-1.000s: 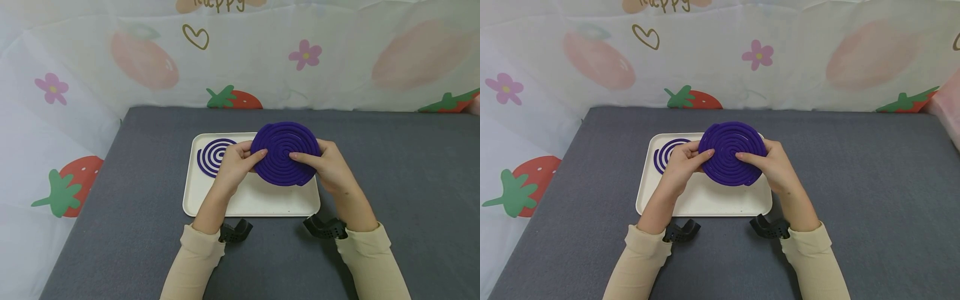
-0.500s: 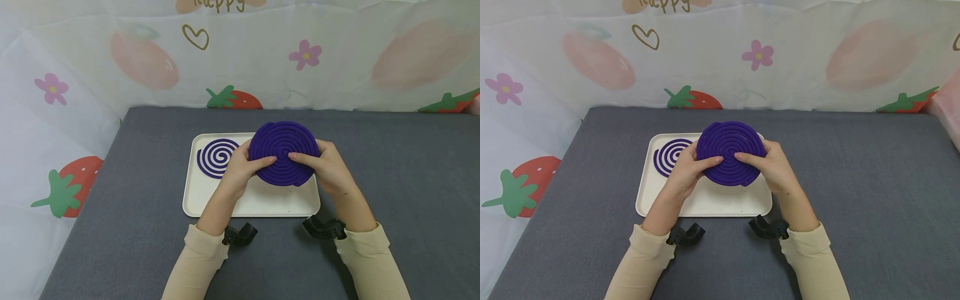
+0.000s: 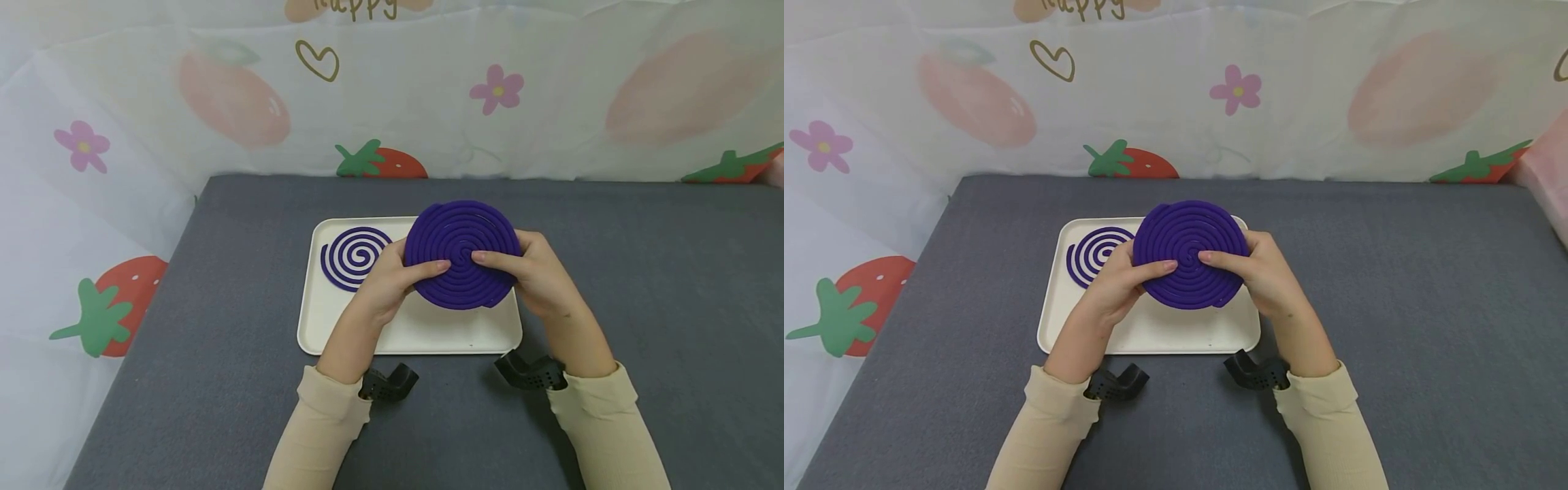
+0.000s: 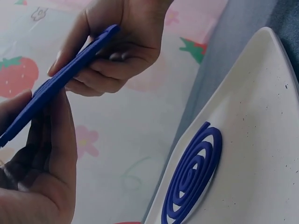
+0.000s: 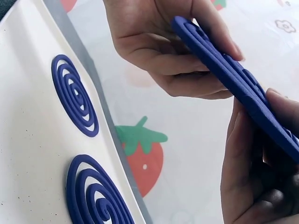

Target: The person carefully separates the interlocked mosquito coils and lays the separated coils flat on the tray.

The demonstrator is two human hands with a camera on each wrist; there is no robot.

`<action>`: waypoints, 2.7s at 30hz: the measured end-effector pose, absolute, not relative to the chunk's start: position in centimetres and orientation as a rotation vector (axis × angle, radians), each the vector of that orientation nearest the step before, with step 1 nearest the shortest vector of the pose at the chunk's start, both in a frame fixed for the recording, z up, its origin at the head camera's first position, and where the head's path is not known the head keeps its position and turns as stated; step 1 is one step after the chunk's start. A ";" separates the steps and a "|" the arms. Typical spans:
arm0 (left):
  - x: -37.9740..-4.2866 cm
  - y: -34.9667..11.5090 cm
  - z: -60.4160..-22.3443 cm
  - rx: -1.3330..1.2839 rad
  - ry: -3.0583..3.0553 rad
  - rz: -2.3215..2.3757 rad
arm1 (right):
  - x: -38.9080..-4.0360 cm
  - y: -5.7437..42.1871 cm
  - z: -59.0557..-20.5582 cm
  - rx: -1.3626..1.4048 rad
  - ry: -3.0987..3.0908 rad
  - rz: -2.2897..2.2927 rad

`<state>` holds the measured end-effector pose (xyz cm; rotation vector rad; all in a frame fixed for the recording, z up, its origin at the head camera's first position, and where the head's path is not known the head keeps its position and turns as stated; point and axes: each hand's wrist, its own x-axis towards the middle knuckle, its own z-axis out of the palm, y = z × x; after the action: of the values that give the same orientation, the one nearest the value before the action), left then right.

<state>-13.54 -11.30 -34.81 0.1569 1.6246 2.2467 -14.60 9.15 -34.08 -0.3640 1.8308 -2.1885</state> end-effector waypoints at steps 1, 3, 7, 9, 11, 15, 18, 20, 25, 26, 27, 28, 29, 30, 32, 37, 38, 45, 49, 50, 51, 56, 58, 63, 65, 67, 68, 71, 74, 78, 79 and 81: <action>-13.5 -11.3 -34.8 0.158 1.613 2.245 | -14.6 9.1 -34.1 -0.366 1.834 -2.187; -13.5 -11.3 -34.7 0.161 1.594 2.237 | -14.6 9.1 -34.1 -0.369 1.847 -2.189; -13.5 -11.1 -34.8 0.176 1.589 2.202 | -14.6 9.1 -34.0 -0.370 1.870 -2.209; -13.5 -11.1 -34.9 0.188 1.605 2.186 | -14.6 9.1 -34.0 -0.371 1.877 -2.214; -13.5 -11.1 -35.0 0.196 1.614 2.178 | -14.6 9.1 -33.9 -0.371 1.877 -2.215; -13.5 -11.2 -35.0 0.195 1.604 2.188 | -14.6 9.0 -33.9 -0.373 1.882 -2.210; -13.5 -11.2 -34.9 0.196 1.585 2.195 | -14.6 9.0 -33.9 -0.369 1.877 -2.215; -13.5 -11.2 -34.9 0.198 1.577 2.192 | -14.6 9.0 -33.9 -0.365 1.870 -2.220; -13.6 -11.3 -35.0 0.221 1.559 2.178 | -14.6 9.0 -33.9 -0.360 1.849 -2.239; -13.6 -11.3 -35.0 0.229 1.553 2.176 | -14.5 9.0 -33.9 -0.359 1.844 -2.242; -13.6 -11.3 -35.1 0.236 1.548 2.174 | -14.5 9.0 -33.9 -0.359 1.841 -2.245; -13.6 -11.4 -35.1 0.239 1.540 2.174 | -14.6 9.1 -33.9 -0.359 1.833 -2.248; -13.6 -11.4 -35.1 0.242 1.533 2.173 | -14.6 9.1 -33.9 -0.359 1.825 -2.249; -13.6 -11.4 -35.1 0.245 1.528 2.172 | -14.6 9.1 -33.9 -0.360 1.817 -2.251; -13.7 -11.5 -35.1 0.254 1.518 2.171 | -14.6 9.1 -34.0 -0.365 1.795 -2.254; -13.6 -11.6 -35.2 0.314 1.499 2.161 | -14.7 9.3 -34.1 -0.381 1.699 -2.270; -13.6 -11.7 -35.3 0.328 1.494 2.159 | -14.7 9.4 -34.2 -0.386 1.677 -2.273; -13.6 -11.9 -35.3 0.369 1.483 2.130 | -15.0 9.8 -34.5 -0.436 1.558 -2.289; -13.5 -12.0 -35.2 0.368 1.487 2.121 | -15.0 9.9 -34.6 -0.437 1.527 -2.296; -13.5 -12.0 -35.2 0.368 1.490 2.121 | -15.0 9.9 -34.6 -0.436 1.520 -2.296; -13.5 -11.9 -35.2 0.366 1.496 2.122 | -15.0 9.9 -34.5 -0.436 1.515 -2.294; -13.5 -11.7 -35.2 0.337 1.574 2.119 | -14.9 9.9 -34.5 -0.419 1.523 -2.289; -13.5 -11.6 -35.1 0.323 1.617 2.106 | -15.0 9.9 -34.5 -0.408 1.537 -2.291; -13.6 -11.4 -35.2 0.298 1.701 2.056 | -15.0 10.0 -34.4 -0.389 1.566 -2.295; -13.6 -11.3 -35.3 0.291 1.735 2.039 | -15.0 10.0 -34.4 -0.389 1.576 -2.294; -13.6 -11.3 -35.3 0.280 1.768 2.025 | -15.0 10.0 -34.5 -0.390 1.588 -2.296; -13.7 -11.3 -35.3 0.272 1.782 2.018 | -15.0 10.0 -34.5 -0.391 1.594 -2.297; -13.7 -11.2 -35.2 0.251 1.814 2.002 | -15.1 10.0 -34.5 -0.393 1.613 -2.302; -13.6 -11.1 -35.1 0.236 1.831 1.992 | -15.1 10.1 -34.6 -0.389 1.636 -2.304; -13.6 -10.9 -35.1 0.244 1.872 1.988 | -15.1 10.1 -34.5 -0.379 1.663 -2.298; -13.6 -10.8 -35.2 0.249 1.884 1.991 | -15.1 10.1 -34.5 -0.376 1.669 -2.294; -13.6 -10.7 -35.3 0.251 1.917 1.993 | -15.1 10.1 -34.5 -0.366 1.684 -2.282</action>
<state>-13.62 -10.75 -35.31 0.2506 1.9166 1.9933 -15.11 10.08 -34.49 -0.3661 1.6838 -2.2820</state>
